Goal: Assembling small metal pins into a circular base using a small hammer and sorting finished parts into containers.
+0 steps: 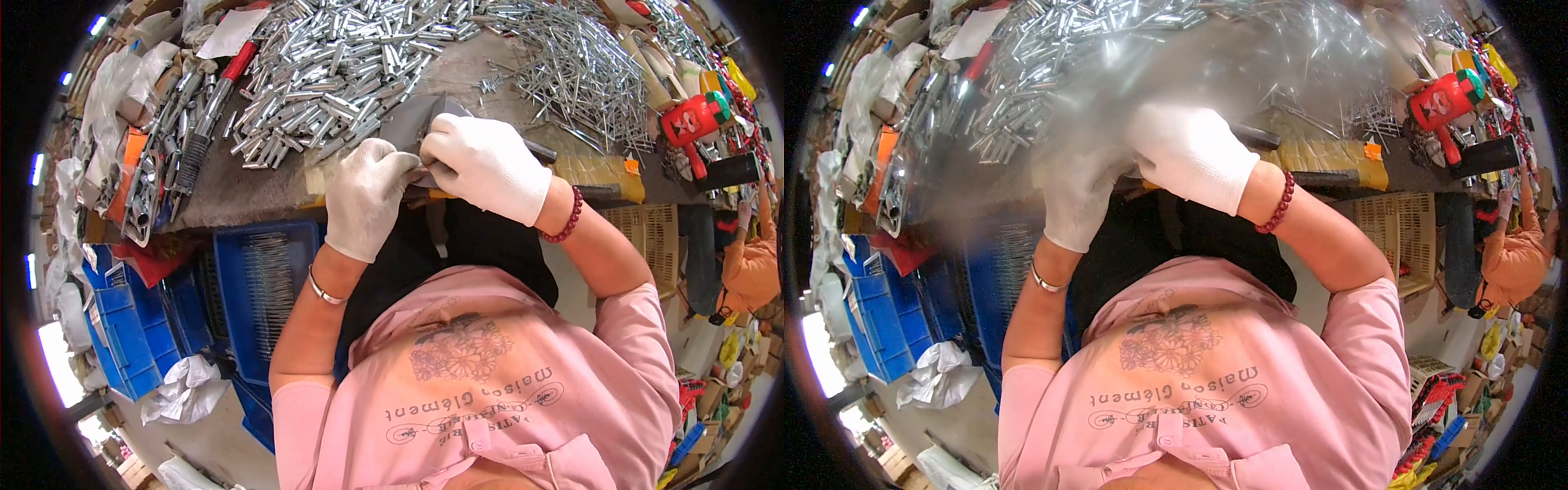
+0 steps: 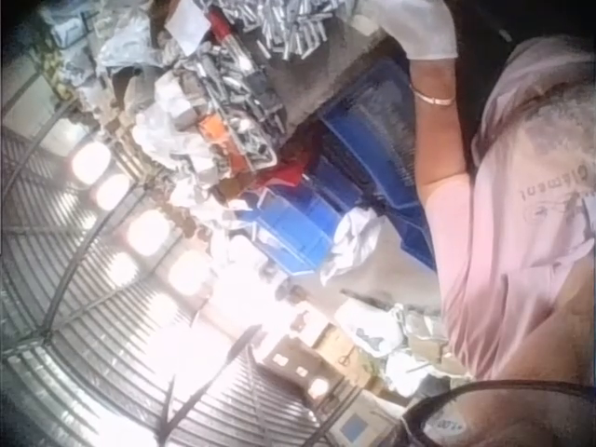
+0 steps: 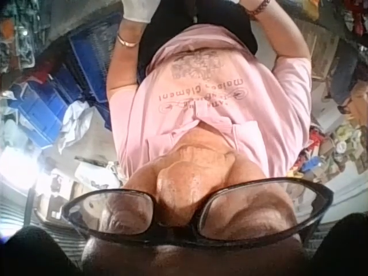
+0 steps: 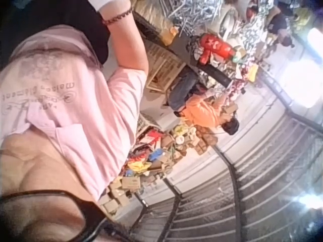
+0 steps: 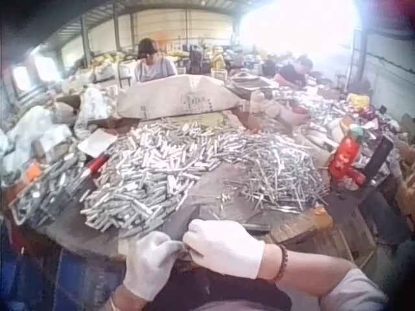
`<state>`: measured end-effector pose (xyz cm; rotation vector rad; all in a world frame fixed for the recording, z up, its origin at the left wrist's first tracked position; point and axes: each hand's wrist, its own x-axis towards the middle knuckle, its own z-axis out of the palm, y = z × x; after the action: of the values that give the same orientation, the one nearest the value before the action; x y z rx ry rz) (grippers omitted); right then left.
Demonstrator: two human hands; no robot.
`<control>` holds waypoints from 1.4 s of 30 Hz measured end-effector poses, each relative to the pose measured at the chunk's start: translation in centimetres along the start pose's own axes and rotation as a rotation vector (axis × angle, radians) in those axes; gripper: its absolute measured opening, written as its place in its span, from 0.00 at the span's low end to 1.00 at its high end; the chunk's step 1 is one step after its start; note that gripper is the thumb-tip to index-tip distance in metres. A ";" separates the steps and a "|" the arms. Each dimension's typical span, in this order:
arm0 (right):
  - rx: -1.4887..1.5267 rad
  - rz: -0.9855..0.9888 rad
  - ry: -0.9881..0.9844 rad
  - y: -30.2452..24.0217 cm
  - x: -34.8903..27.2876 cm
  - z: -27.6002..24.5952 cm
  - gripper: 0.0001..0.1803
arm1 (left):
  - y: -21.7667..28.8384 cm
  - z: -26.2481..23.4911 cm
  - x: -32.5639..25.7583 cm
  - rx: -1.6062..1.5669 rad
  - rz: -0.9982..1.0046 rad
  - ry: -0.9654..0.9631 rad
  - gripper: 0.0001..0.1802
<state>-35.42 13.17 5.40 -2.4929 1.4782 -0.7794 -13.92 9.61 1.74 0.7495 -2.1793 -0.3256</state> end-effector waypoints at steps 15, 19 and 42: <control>-0.253 0.244 0.045 3.0 -4.2 -1.8 0.18 | 0.0 0.3 -0.2 -0.034 -0.066 0.019 0.10; 0.039 0.301 0.185 1.1 -5.8 -2.6 0.25 | -0.2 0.4 -0.1 -0.028 -0.036 0.035 0.11; -0.166 0.260 0.037 -2.6 -6.0 -0.3 0.10 | 0.2 -0.5 -0.6 -0.126 -0.085 -0.002 0.14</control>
<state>-35.79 19.61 4.49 -2.3382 1.9026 -0.6851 -13.27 10.15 1.78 0.7726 -2.1105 -0.5027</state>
